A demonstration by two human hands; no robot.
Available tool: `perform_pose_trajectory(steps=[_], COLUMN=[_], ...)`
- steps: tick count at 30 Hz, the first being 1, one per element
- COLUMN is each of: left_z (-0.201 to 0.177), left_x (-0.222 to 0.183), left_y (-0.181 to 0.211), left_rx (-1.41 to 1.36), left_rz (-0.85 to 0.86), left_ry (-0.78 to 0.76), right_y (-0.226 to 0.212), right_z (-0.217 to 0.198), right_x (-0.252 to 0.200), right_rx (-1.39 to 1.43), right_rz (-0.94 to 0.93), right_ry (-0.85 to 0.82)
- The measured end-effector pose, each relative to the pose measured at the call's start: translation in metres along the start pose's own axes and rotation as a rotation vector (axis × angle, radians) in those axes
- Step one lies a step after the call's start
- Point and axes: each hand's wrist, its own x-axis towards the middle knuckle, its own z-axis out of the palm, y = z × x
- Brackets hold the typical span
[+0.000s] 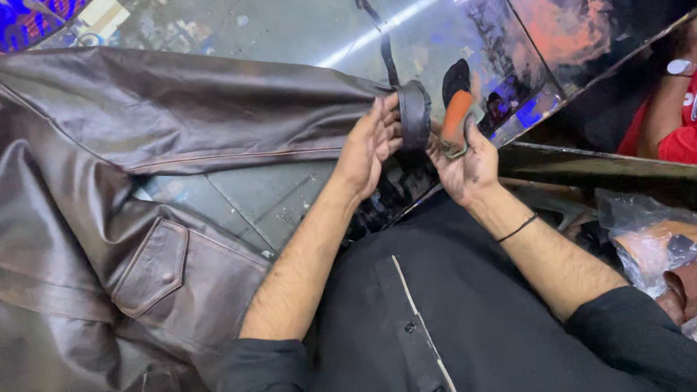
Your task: The person scrubs a brown leather jacket laid on a glass table using a small abrasive block. They repeatedly rub the sleeves, body, and collar areas, then fold the jacket at the end.
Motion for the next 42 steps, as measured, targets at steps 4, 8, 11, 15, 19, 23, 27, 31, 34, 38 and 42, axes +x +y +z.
perform_pose_trajectory(steps=[4, 8, 11, 15, 19, 23, 27, 31, 34, 38, 42], left_z=[-0.007, -0.014, -0.013, -0.013, -0.014, -0.005, 0.003, -0.003, -0.009, -0.015, -0.018], left_x=[0.028, 0.035, 0.030, 0.021, 0.014, 0.013, 0.010, 0.007, 0.008, 0.007, 0.009], left_y=[0.015, 0.017, 0.011, 0.003, -0.012, -0.021, -0.018, -0.010, -0.010, -0.011, -0.011], left_rx=[-0.133, -0.219, -0.221, -0.214, -0.455, -0.514, -0.436, -0.424, -0.391, -0.326, -0.367], left_rz=[-0.055, -0.099, -0.111, -0.052, 0.044, 0.110, 0.247, 0.230, 0.152, 0.087, 0.103], left_ry=[-0.047, -0.073, -0.048, 0.003, 0.027, 0.045, -0.080, -0.134, -0.112, -0.064, -0.124], right_y=[-0.008, -0.019, -0.027, -0.047, -0.072, -0.093, -0.099, -0.095, -0.097, -0.094, -0.091], right_z=[-0.001, -0.003, -0.006, 0.000, 0.022, 0.061, 0.093, 0.116, 0.125, 0.127, 0.131], right_x=[-0.009, -0.020, -0.024, -0.024, -0.022, 0.000, 0.005, 0.018, 0.032, 0.043, 0.048], right_rx=[-0.090, -0.098, -0.290, -0.803, -1.465, -1.853, -1.715, -1.869, -1.987, -1.933, -1.914], right_rz=[0.036, -0.098, -0.276, -0.406, -0.576, -0.758, -0.710, -0.460, -0.444, -0.865, -0.523], right_ry=[0.043, 0.006, -0.110, -0.214, -0.320, -0.760, -0.701, -1.106, -0.967, -0.727, -1.145])
